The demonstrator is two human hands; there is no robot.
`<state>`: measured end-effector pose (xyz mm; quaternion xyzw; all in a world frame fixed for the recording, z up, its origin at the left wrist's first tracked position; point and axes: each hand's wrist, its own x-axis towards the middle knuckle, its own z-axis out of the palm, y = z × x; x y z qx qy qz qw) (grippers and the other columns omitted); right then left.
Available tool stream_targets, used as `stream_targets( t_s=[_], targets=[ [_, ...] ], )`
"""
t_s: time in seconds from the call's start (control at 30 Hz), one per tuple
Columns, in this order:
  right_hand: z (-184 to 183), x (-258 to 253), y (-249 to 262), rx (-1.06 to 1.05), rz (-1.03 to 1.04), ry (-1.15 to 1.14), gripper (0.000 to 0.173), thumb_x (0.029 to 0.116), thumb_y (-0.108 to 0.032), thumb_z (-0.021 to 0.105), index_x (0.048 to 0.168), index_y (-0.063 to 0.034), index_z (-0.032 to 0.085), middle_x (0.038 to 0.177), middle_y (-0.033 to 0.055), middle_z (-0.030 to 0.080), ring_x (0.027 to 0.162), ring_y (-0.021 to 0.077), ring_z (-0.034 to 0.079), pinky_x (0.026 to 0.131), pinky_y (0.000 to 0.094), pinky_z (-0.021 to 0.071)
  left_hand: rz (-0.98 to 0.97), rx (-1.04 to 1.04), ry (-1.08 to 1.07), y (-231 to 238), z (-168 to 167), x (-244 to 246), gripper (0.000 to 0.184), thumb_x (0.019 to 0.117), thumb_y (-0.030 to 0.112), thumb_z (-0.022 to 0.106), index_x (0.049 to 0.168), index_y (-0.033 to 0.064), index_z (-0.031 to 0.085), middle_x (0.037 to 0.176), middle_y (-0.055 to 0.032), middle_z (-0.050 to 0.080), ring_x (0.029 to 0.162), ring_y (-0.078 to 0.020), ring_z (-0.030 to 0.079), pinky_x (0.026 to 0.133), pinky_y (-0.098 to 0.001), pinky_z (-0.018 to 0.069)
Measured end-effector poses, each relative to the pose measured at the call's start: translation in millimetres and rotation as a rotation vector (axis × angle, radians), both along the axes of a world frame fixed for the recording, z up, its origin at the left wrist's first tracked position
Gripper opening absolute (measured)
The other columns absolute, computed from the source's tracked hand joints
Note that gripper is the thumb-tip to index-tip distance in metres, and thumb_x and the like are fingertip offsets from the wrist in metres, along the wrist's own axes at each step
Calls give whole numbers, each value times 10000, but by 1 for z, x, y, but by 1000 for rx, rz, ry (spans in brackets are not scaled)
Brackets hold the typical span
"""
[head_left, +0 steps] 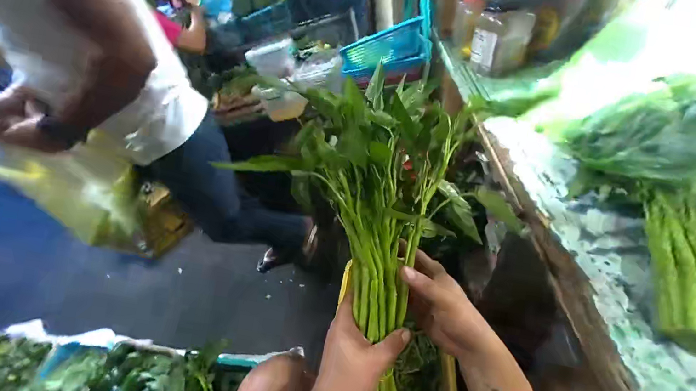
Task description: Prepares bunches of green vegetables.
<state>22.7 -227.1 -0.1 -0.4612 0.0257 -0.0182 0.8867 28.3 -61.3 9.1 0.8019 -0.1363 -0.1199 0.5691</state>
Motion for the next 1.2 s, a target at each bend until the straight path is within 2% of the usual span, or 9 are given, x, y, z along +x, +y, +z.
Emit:
stream_targets(
  t_s=[0.1,0.23,0.37,0.43,0.53,0.67,0.83,1.03,1.2],
  targets=[
    [-5,-1,1,49,-152,125,744,867,-200,806,1467,-32,399,1215,120,677,1069,181,696,935,366,605,-76,366,-163,-14,-34,-8,954,762,362,864,1494,-10,377,1176,-145,696,1031,-196,706,906,-446,598],
    [-27,0,-8,177,-279,262,711,838,-118,830,1433,-36,449,1125,141,702,968,209,723,849,375,632,-225,168,-35,-10,-56,-10,1241,726,370,907,1614,58,99,1390,-162,587,1154,-149,670,957,-361,603],
    [-41,2,-17,413,-155,97,430,947,-136,669,1309,-24,466,952,153,716,834,237,733,768,389,641,-378,132,270,1,-50,-1,947,749,354,883,1482,40,374,1128,-59,739,983,-152,730,876,-370,625],
    [-49,4,-17,423,-140,24,510,907,-194,733,1307,-22,468,996,158,723,874,243,738,801,390,639,-470,107,305,1,-47,1,654,800,232,850,1331,20,531,1042,-35,766,918,-154,745,844,-356,633],
    [-50,10,-10,164,-241,98,695,910,-359,740,1422,-31,405,1109,126,707,961,190,725,852,354,628,-330,248,151,1,-47,1,536,772,230,819,1240,73,609,961,7,748,856,-104,728,795,-342,628],
    [-51,15,-1,-95,-314,205,805,960,-426,670,1580,-80,290,1410,122,572,1232,168,614,1014,352,551,-159,449,70,2,-42,6,671,739,271,804,1349,103,580,1035,-40,727,937,-144,712,851,-430,602],
    [-51,15,4,-182,-602,229,559,998,-260,650,1452,-10,440,1322,150,589,1084,207,660,857,356,598,-101,467,108,3,-42,6,679,767,291,819,1364,104,556,1079,-58,714,976,-170,705,882,-440,592],
    [-48,12,1,-104,-471,244,488,1022,-226,622,1429,-21,448,1243,140,623,1029,210,681,851,373,606,-79,530,76,5,-40,1,733,801,315,807,1427,99,495,1141,-89,703,1040,-210,697,923,-474,574],
    [-41,5,4,-108,-395,237,825,918,-336,735,1559,-84,282,1383,140,546,1187,209,625,962,380,575,-66,611,-64,3,-42,-5,763,813,328,824,1446,77,480,1120,-114,717,987,-257,719,876,-508,585]
  ],
)
